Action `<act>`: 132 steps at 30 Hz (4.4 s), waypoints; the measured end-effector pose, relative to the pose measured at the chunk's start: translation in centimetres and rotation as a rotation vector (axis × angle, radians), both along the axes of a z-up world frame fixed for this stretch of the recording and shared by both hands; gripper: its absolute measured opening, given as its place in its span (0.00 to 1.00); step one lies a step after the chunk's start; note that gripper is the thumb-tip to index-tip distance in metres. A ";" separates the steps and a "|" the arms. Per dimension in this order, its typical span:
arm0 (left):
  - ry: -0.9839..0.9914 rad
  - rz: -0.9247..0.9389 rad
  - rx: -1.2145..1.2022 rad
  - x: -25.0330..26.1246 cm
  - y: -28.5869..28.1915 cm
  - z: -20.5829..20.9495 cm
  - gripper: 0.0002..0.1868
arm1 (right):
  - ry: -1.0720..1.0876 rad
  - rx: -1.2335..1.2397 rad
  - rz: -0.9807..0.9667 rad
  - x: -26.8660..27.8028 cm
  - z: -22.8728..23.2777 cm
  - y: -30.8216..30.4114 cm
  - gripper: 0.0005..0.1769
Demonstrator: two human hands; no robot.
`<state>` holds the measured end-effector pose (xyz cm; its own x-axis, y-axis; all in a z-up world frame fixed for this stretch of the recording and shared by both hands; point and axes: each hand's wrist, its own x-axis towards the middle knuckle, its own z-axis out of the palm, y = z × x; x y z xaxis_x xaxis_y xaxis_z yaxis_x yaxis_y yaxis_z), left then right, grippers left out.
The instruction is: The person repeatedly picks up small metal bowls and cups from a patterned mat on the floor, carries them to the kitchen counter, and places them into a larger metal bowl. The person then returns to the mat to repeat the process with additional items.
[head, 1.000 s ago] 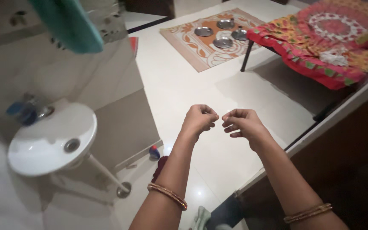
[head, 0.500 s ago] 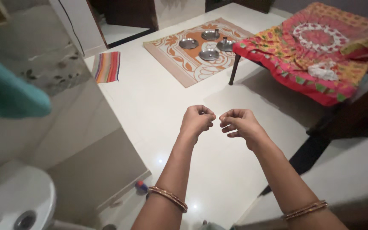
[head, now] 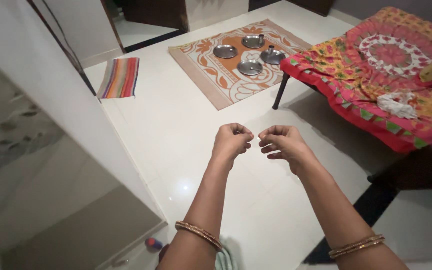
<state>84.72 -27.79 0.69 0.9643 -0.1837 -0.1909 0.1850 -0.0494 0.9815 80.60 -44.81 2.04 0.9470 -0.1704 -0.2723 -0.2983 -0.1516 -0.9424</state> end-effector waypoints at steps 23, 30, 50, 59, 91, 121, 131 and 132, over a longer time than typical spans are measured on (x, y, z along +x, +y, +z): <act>-0.014 -0.115 0.036 33.6 -5.6 -1.6 0.05 | -0.033 0.108 -0.127 31.2 -1.8 -5.6 0.06; -0.022 -0.091 -0.034 43.9 -8.7 -1.4 0.04 | -0.027 0.100 -0.101 41.9 -1.6 -9.2 0.06; 0.037 -0.051 -0.066 73.7 -14.6 -4.6 0.05 | -0.066 0.221 -0.097 72.5 -4.4 -15.7 0.07; 0.042 -0.143 -0.025 88.0 -16.9 -4.2 0.05 | -0.081 0.252 -0.178 85.6 -4.8 -17.6 0.07; 0.023 -0.302 0.025 123.9 -39.7 -5.6 0.07 | -0.039 0.319 -0.317 118.5 -4.3 -37.5 0.12; 0.206 -0.204 -0.014 148.3 -69.4 -15.0 0.05 | 0.120 0.222 -0.449 139.2 -12.4 -68.0 0.13; 0.345 -0.081 -0.030 159.0 -73.5 -22.1 0.06 | 0.211 0.228 -0.444 148.1 -18.9 -73.8 0.14; 0.340 -0.082 -0.017 160.3 -74.6 -23.2 0.08 | 0.202 0.252 -0.445 149.5 -19.7 -74.7 0.15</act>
